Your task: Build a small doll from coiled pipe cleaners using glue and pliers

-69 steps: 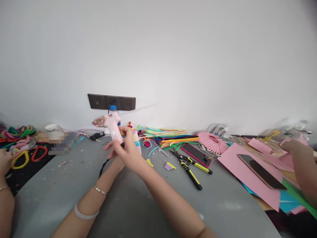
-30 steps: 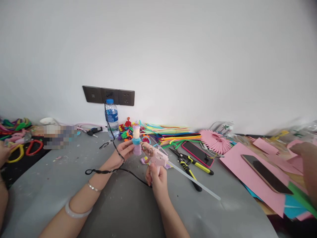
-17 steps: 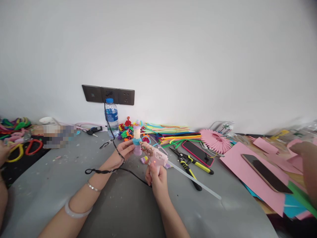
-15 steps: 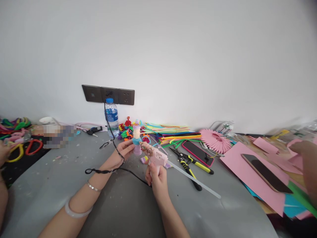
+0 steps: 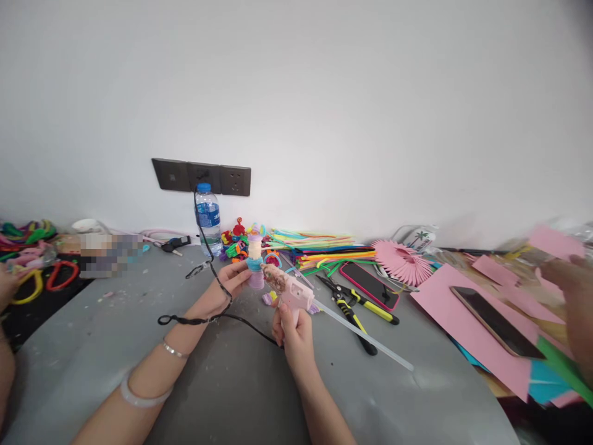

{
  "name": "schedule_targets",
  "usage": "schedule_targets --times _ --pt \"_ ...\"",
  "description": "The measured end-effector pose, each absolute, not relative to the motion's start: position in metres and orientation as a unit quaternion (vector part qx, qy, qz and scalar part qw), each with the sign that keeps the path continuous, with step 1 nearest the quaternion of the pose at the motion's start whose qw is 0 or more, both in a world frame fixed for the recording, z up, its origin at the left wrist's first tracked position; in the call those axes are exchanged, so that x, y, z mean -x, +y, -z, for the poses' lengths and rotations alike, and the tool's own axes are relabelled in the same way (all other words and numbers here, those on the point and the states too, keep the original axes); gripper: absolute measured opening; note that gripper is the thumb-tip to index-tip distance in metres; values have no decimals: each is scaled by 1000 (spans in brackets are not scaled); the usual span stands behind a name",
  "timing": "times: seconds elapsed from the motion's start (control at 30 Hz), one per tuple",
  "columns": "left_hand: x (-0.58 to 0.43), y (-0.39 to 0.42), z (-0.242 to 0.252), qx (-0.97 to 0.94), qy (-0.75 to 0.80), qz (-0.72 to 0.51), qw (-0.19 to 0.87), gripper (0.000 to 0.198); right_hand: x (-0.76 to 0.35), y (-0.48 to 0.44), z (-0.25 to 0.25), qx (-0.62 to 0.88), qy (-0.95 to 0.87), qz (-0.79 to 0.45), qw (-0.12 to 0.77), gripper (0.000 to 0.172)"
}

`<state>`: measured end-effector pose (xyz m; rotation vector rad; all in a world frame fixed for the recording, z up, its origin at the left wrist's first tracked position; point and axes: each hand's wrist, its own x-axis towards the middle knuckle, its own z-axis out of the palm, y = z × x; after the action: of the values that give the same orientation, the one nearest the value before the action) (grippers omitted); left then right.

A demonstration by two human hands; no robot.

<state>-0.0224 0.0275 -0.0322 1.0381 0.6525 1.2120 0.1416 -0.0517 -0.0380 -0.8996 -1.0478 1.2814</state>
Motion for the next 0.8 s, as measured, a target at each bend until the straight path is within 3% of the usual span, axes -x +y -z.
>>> schedule_targets --times 0.8 --pt "23 30 31 -446 269 -576 630 33 -140 -52 38 407 -429 -569 572 58"
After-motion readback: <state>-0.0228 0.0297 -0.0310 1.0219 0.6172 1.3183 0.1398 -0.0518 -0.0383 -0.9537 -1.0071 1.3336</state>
